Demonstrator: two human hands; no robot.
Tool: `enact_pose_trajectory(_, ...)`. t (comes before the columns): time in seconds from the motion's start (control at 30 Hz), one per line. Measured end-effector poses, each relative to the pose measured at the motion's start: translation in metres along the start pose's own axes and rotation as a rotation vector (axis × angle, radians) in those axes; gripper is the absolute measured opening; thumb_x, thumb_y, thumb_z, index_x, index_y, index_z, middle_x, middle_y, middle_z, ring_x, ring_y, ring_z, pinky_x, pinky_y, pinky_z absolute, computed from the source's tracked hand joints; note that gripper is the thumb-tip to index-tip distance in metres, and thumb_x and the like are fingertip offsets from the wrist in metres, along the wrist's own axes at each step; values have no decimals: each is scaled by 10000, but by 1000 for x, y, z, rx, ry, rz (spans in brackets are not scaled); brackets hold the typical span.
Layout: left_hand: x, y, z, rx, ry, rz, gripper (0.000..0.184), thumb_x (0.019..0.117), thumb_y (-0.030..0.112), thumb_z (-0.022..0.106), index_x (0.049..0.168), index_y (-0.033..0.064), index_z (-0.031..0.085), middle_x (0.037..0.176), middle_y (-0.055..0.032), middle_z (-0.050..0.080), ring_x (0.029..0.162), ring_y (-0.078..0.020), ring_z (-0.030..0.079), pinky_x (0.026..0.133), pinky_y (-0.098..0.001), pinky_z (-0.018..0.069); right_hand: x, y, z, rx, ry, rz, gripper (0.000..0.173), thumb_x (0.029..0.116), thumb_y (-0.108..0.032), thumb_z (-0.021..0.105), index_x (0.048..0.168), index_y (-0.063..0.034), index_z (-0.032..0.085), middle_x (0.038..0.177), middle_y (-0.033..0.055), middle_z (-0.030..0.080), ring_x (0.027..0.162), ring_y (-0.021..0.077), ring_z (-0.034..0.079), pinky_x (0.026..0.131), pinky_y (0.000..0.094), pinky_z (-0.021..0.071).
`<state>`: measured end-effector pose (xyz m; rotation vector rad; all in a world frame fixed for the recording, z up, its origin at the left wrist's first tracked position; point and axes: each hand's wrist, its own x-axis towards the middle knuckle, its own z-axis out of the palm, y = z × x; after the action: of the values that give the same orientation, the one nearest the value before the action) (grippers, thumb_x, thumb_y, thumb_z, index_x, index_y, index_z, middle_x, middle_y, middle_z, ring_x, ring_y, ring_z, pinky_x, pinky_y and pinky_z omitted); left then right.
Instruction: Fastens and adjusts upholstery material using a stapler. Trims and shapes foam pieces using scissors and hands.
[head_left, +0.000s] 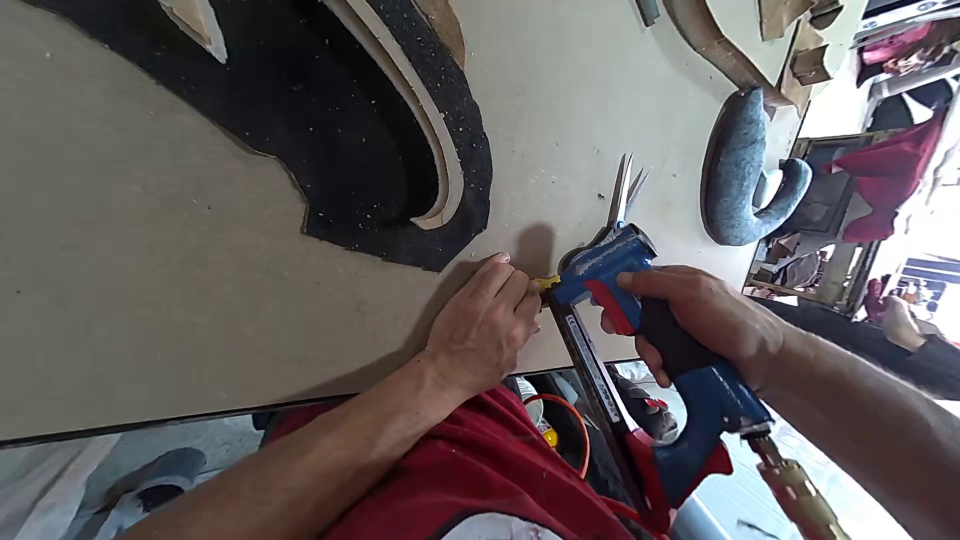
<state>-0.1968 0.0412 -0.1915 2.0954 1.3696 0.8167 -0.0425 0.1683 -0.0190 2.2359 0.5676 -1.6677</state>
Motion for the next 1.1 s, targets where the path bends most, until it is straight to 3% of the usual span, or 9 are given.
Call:
enact_pose_trajectory(0.27,-4,-1,1,91,67,5,486,911,484,701,1199,96,747,921,-92,672,968,-283,663,1115,-483,452,-8,38,-60,23,-43,-180,480,1090,-518,350,1249,-136,595,943,115,736,509,205,647,433,349,563)
enact_pose_trajectory(0.37,-12,6,0,172,65,-32,482,899,489,707,1214,126,748,1004,-75,694,1046,-270,656,1096,-467,467,-16,92,-116,33,162,-366,425,1105,-450,340,1246,-142,596,829,149,693,481,246,635,423,405,572)
enact_pose_trajectory(0.47,-9,23,-3,319,-7,-122,525,907,503,692,1281,134,711,1145,-81,700,1130,-276,643,1030,-462,508,31,144,-160,-360,549,-546,380,1069,-421,432,1315,-142,514,814,140,673,578,304,674,504,516,580)
enact_pose_trajectory(0.53,-4,38,-3,395,-57,-179,523,897,463,717,1276,103,706,1160,-98,696,1085,-285,656,946,-455,549,82,170,-172,-561,755,-691,542,972,-357,576,1412,-49,504,1066,264,649,830,466,667,680,705,509)
enact_pose_trajectory(0.63,9,57,-8,381,-181,-404,475,873,415,765,1217,92,716,1175,-112,689,1104,-300,660,929,-469,567,141,184,-174,-588,875,-872,722,897,-287,740,1483,20,450,1327,392,512,952,602,625,732,781,483)
enact_pose_trajectory(0.73,25,73,-14,212,-324,-739,447,917,345,749,1260,93,615,1144,-111,672,1088,-292,660,921,-499,560,146,183,-155,-560,995,-994,615,905,-235,686,1447,1,519,1467,320,469,1164,596,563,835,774,467)
enact_pose_trajectory(0.83,22,80,-15,-314,-196,-881,414,995,299,654,1312,81,503,972,-76,675,809,-192,687,737,-382,597,113,173,-107,-484,955,-1145,470,930,-252,660,1303,32,633,1302,334,582,1183,576,550,901,745,444)
enact_pose_trajectory(0.93,20,99,-24,-1084,32,-819,411,1043,196,523,1400,46,383,1116,-169,671,813,-243,705,646,-346,605,99,145,-49,-421,782,-1138,469,961,-395,630,1250,-26,659,1091,227,685,930,433,692,706,616,562)
enact_pose_trajectory(1.1,22,119,-58,-1423,-35,-544,488,1098,342,439,1489,170,202,1380,-181,598,854,-293,740,519,-321,601,156,95,-3,-533,1034,-1223,547,973,-501,552,1256,-48,666,1270,186,640,1112,388,642,806,535,546)
